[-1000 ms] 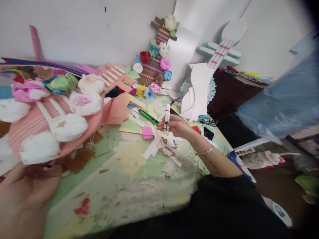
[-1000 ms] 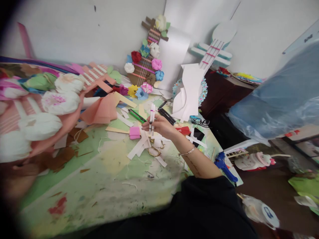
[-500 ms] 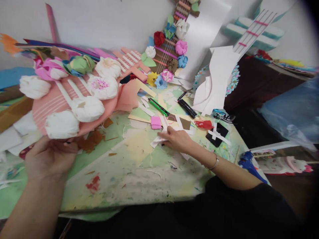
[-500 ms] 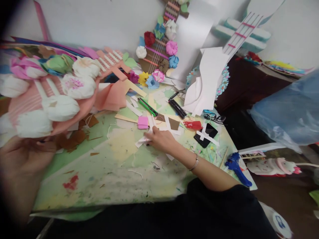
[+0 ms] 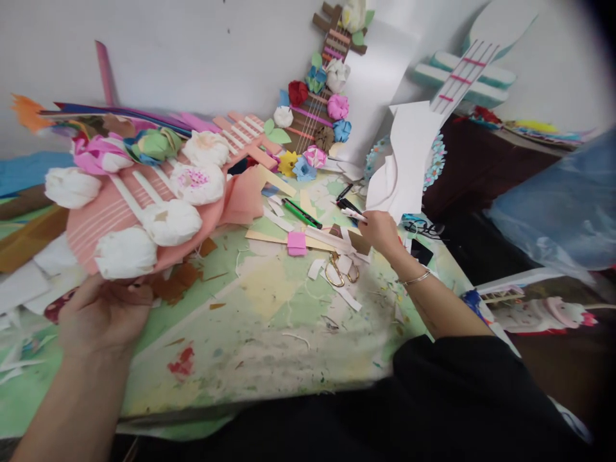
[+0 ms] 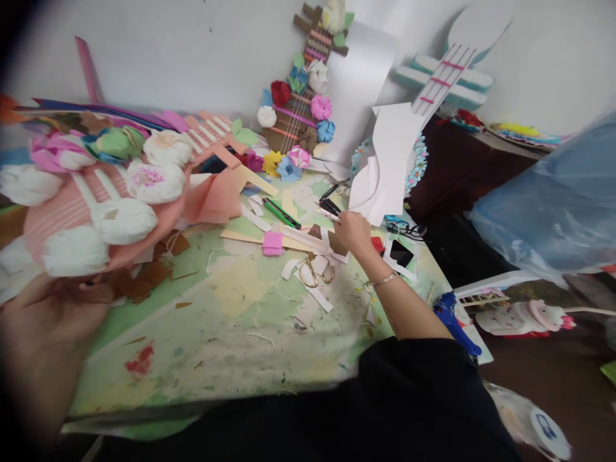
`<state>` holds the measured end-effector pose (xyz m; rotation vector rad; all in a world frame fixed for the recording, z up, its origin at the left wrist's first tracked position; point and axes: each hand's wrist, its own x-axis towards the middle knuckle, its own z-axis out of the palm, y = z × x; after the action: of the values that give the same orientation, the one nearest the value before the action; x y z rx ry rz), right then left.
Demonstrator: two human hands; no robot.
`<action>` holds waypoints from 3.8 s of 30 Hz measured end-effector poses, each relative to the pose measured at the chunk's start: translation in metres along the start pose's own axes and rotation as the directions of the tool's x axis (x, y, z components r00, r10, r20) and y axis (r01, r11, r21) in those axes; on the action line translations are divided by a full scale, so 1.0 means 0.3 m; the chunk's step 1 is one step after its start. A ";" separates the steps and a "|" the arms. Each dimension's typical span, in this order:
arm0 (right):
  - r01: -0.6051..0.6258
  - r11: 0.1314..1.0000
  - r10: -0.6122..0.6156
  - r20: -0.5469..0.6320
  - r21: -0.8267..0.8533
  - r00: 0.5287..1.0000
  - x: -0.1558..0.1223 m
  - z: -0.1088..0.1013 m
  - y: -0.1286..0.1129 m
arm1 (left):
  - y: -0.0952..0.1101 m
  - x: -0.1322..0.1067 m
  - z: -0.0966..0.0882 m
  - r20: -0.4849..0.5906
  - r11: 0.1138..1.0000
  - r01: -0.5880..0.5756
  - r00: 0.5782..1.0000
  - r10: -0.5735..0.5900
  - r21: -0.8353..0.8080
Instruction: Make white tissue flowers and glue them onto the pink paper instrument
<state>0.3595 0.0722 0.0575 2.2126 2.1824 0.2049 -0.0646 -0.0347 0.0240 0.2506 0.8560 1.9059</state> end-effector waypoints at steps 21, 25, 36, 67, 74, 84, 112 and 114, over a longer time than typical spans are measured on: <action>0.350 0.909 -0.380 0.106 0.227 0.919 0.022 0.086 -0.219 | -0.056 -0.118 -0.016 0.053 0.993 0.078 0.995 -0.083 0.083; 0.130 0.927 -0.164 0.066 0.353 0.984 0.040 0.058 -0.129 | -0.147 -0.235 -0.004 -0.005 0.991 0.123 0.992 -0.122 0.053; -0.083 0.296 0.167 0.034 0.952 0.985 -0.067 -0.058 -0.085 | -0.316 -0.391 0.068 0.007 0.948 0.297 0.954 -0.300 0.114; -0.039 -0.395 -0.322 -0.099 0.918 0.942 -0.140 -0.159 -0.351 | -0.193 -0.126 0.473 0.667 0.587 -0.319 0.313 -0.676 0.744; 0.048 -0.425 -0.225 -0.157 0.904 0.962 -0.132 -0.149 -0.339 | -0.180 -0.083 0.495 0.659 0.487 -0.479 0.302 -0.689 0.730; 0.060 -0.375 -0.110 -0.109 0.925 0.988 -0.137 -0.147 -0.342 | -0.157 -0.047 0.485 0.669 0.378 -0.639 0.298 -0.681 0.670; 0.099 -0.432 -0.119 -0.165 0.896 0.979 -0.175 -0.153 -0.381 | -0.196 -0.088 0.465 0.879 0.237 -0.847 0.448 -0.163 0.476; 0.109 -0.445 -0.138 -0.189 0.889 0.972 -0.180 -0.151 -0.383 | -0.196 -0.093 0.463 0.884 0.213 -0.858 0.442 -0.154 0.467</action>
<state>0.2396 0.0173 0.0854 1.6265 2.7186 -3.0127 0.0617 0.0196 0.0918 2.2287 1.1639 1.0965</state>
